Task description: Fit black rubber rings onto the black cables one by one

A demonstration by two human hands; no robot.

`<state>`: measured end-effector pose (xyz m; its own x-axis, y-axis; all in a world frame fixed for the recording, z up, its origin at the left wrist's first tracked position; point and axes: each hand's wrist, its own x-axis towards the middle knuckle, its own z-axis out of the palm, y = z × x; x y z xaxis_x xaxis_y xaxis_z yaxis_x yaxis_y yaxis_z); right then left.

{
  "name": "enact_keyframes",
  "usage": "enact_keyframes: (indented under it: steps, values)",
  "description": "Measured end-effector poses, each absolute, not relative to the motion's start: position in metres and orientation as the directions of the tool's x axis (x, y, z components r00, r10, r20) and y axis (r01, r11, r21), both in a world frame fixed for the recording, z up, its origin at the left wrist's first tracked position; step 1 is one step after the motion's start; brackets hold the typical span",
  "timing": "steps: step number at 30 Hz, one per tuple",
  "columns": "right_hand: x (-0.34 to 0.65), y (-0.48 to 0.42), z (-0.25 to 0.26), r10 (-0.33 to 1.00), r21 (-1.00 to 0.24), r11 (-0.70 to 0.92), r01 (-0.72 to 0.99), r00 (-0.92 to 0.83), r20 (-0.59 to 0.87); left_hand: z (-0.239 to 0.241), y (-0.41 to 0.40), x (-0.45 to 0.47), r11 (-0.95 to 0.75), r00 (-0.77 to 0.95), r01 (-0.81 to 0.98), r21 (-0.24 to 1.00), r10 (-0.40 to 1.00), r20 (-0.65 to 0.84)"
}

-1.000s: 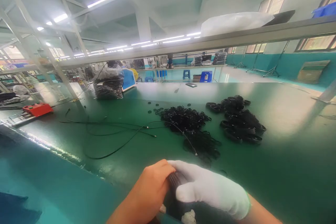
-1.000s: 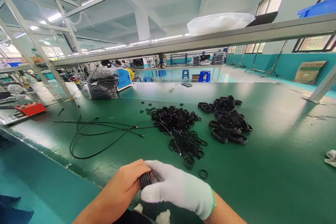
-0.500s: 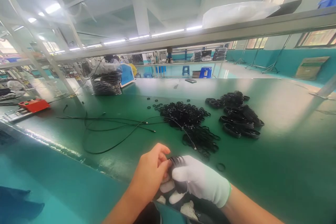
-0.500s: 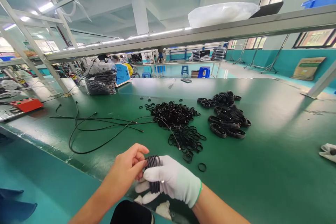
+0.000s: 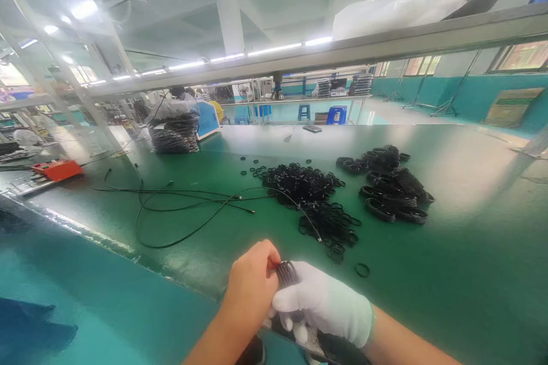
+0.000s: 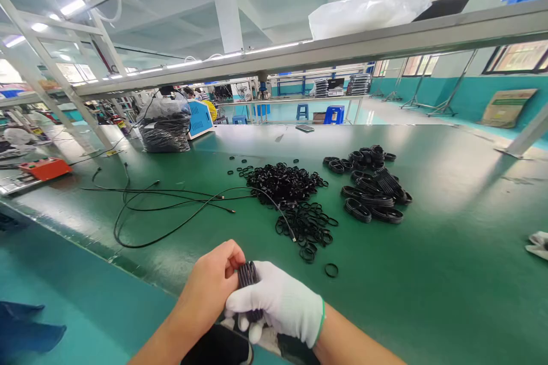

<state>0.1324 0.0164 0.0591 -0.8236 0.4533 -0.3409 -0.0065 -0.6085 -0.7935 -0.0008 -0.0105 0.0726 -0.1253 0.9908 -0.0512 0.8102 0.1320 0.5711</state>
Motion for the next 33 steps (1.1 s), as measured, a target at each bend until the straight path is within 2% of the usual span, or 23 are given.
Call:
enact_keyframes:
  steps: [6, 11, 16, 19, 22, 24, 25, 29, 31, 33]
  values:
    - [0.133, 0.015, 0.052, 0.402, -0.732, -0.682, -0.008, -0.839, -0.366, 0.058, -0.023, -0.004, -0.001, -0.059, 0.827, 0.562, 0.994, 0.088]
    - [0.135, 0.014, 0.049, 0.352, -0.716, -0.697, 0.029, -0.857, -0.377, 0.063, -0.021, -0.004, 0.018, -0.050, 0.847, 0.532, 0.998, 0.046]
    - [0.139, 0.016, 0.055, 0.386, -0.733, -0.679, -0.040, -0.869, -0.310, 0.070, -0.014, 0.001, 0.091, -0.096, 0.832, 0.547, 0.995, -0.021]
    - [0.140, 0.018, 0.055, 0.402, -0.759, -0.651, -0.019, -0.857, -0.323, 0.068, -0.013, 0.005, 0.150, -0.144, 0.808, 0.570, 0.988, -0.056]
    - [0.140, 0.020, 0.044, 0.371, -0.751, -0.660, 0.011, -0.864, -0.340, 0.066, -0.015, 0.007, 0.170, -0.173, 0.824, 0.541, 0.984, -0.047]
    - [0.140, 0.021, 0.034, 0.354, -0.734, -0.678, -0.032, -0.890, -0.288, 0.070, -0.015, 0.003, 0.165, -0.174, 0.835, 0.525, 0.984, -0.033]
    - [0.140, 0.023, 0.029, 0.348, -0.727, -0.684, -0.058, -0.902, -0.256, 0.074, -0.014, -0.002, 0.145, -0.139, 0.824, 0.548, 0.989, -0.052]
    - [0.141, 0.028, 0.017, 0.341, -0.694, -0.706, -0.141, -0.927, -0.158, 0.085, 0.006, -0.028, 0.059, 0.137, 0.642, 0.764, 0.972, -0.191]
    - [0.139, 0.030, 0.014, 0.334, -0.673, -0.717, -0.182, -0.937, -0.103, 0.079, 0.027, -0.033, 0.025, 0.149, 0.622, 0.783, 0.977, -0.150]
    - [0.138, 0.030, 0.013, 0.335, -0.661, -0.720, -0.212, -0.940, -0.063, 0.062, 0.050, -0.025, -0.020, 0.128, 0.659, 0.752, 0.988, -0.086]
